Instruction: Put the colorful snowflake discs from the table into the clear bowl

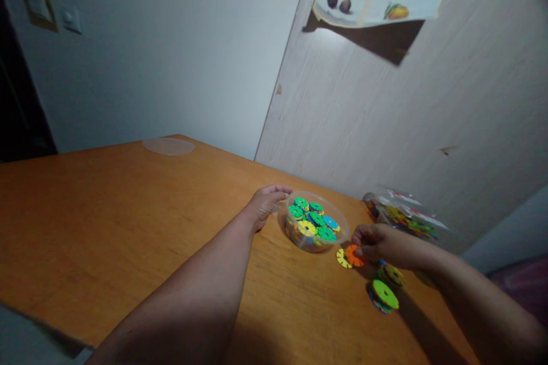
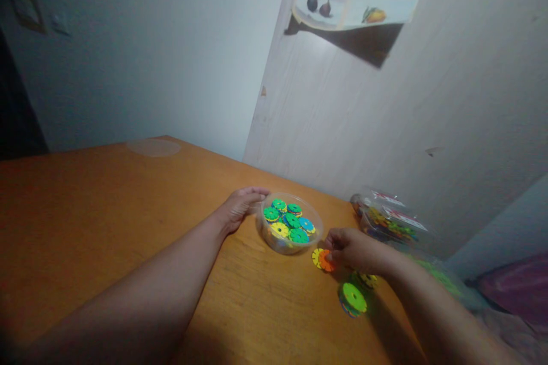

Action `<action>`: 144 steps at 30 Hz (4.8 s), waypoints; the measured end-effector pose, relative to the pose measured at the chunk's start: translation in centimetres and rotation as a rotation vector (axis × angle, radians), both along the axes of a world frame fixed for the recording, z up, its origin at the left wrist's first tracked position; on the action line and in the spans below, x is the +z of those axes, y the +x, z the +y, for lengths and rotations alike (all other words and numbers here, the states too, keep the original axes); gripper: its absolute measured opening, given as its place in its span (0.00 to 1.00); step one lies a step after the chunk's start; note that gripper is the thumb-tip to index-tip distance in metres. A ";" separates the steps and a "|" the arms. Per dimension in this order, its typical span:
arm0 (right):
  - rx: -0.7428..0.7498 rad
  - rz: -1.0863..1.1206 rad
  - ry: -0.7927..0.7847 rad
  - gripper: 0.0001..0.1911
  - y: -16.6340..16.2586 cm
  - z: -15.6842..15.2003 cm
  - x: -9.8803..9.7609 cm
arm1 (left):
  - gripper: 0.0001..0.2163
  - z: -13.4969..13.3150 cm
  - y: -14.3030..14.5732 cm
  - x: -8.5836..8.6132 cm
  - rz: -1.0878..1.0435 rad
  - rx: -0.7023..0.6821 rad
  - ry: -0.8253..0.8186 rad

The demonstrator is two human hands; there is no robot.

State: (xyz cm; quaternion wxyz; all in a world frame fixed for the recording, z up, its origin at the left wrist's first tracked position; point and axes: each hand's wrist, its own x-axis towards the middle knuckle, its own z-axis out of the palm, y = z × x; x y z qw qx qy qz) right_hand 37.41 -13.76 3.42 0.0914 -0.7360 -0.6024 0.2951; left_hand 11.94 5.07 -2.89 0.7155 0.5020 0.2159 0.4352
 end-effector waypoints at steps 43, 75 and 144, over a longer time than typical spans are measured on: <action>0.000 -0.259 -0.167 0.09 -2.8 1.1 -0.4 | 0.15 0.0 0.0 -0.1 -0.003 -0.014 -0.012; -0.216 0.426 0.333 0.14 -9.5 6.9 2.5 | 0.12 -0.3 0.2 0.1 0.003 0.004 -0.009; -0.100 -0.540 -0.030 0.13 3.6 1.9 1.6 | 0.14 -0.4 -0.2 0.3 -0.008 0.003 -0.013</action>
